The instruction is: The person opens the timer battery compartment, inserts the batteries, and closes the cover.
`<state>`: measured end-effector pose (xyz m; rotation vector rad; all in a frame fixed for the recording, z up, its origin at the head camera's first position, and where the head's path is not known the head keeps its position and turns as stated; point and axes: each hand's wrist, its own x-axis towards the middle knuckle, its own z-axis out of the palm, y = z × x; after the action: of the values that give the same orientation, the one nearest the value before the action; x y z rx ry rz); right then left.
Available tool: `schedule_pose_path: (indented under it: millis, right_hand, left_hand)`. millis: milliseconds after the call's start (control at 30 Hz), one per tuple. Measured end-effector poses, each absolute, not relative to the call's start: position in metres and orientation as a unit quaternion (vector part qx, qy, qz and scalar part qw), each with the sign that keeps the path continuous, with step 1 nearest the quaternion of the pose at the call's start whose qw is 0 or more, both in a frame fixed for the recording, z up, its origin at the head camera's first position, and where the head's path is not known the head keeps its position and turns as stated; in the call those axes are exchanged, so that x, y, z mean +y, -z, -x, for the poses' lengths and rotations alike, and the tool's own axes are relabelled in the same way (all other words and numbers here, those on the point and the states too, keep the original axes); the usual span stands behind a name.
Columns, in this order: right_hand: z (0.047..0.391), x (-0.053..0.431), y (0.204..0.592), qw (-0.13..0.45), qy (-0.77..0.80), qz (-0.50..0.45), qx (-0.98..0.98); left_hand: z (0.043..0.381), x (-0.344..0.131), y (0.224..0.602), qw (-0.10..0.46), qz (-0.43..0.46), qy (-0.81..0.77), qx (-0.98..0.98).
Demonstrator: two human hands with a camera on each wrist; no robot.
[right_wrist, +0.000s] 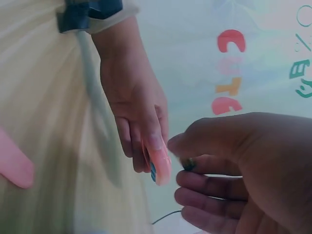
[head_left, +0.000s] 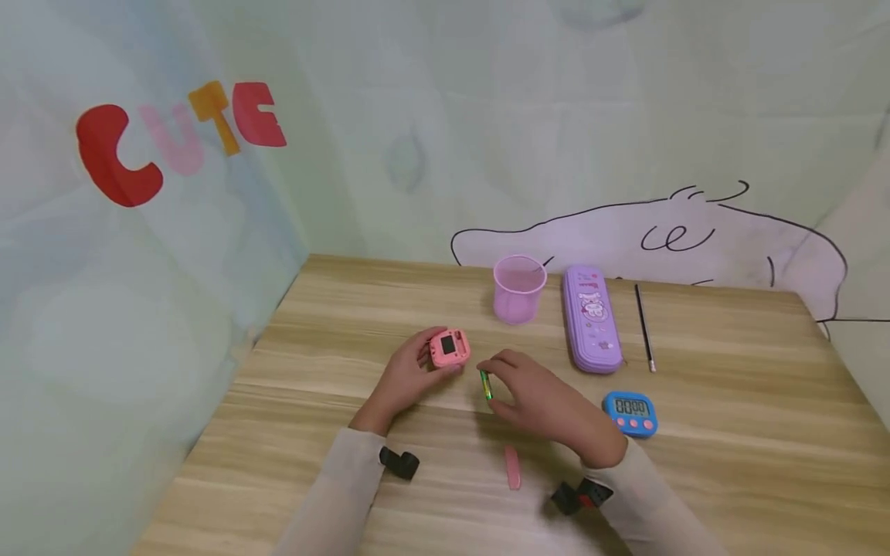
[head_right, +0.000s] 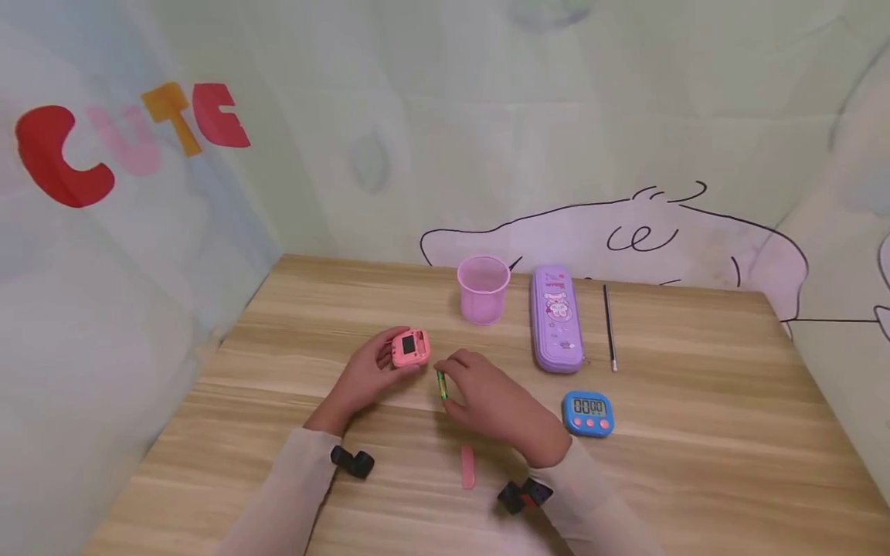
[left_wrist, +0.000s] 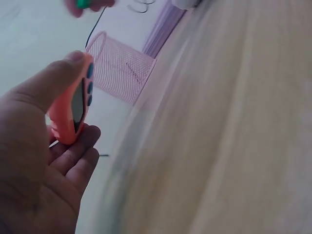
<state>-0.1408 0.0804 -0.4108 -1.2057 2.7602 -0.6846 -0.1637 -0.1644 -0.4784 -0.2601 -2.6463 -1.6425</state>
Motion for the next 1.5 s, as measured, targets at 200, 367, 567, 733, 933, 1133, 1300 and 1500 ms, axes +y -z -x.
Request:
schedule_pose_path:
  millis: [200,367,567,733,933,1133,1300,1500]
  right_hand:
    - [0.14,0.088,0.399,-0.041,0.245,0.391,0.886]
    - [0.139,0.091,0.391,-0.079,0.257,0.39,0.88]
    - [0.14,0.094,0.391,-0.09,0.25,0.392,0.881]
    - [0.141,0.095,0.393,-0.094,0.247,0.393,0.881]
    - [0.141,0.095,0.392,-0.103,0.248,0.393,0.88]
    - [0.142,0.096,0.392,-0.098,0.258,0.397,0.875]
    - [0.142,0.098,0.393,-0.093,0.263,0.398,0.874]
    - [0.142,0.099,0.393,-0.086,0.264,0.399,0.874]
  left_hand:
    - [0.156,-0.154,0.457,0.028,0.141,0.464,-0.874]
    - [0.151,-0.146,0.446,0.033,0.182,0.428,-0.885]
    - [0.148,-0.138,0.442,0.03,0.199,0.412,-0.889]
    - [0.144,-0.135,0.436,0.025,0.207,0.408,-0.889]
    - [0.141,-0.132,0.428,0.024,0.22,0.406,-0.887]
    - [0.139,-0.132,0.427,0.026,0.226,0.414,-0.881]
    - [0.139,-0.132,0.427,0.027,0.226,0.422,-0.878]
    - [0.138,-0.133,0.427,0.02,0.221,0.425,-0.877]
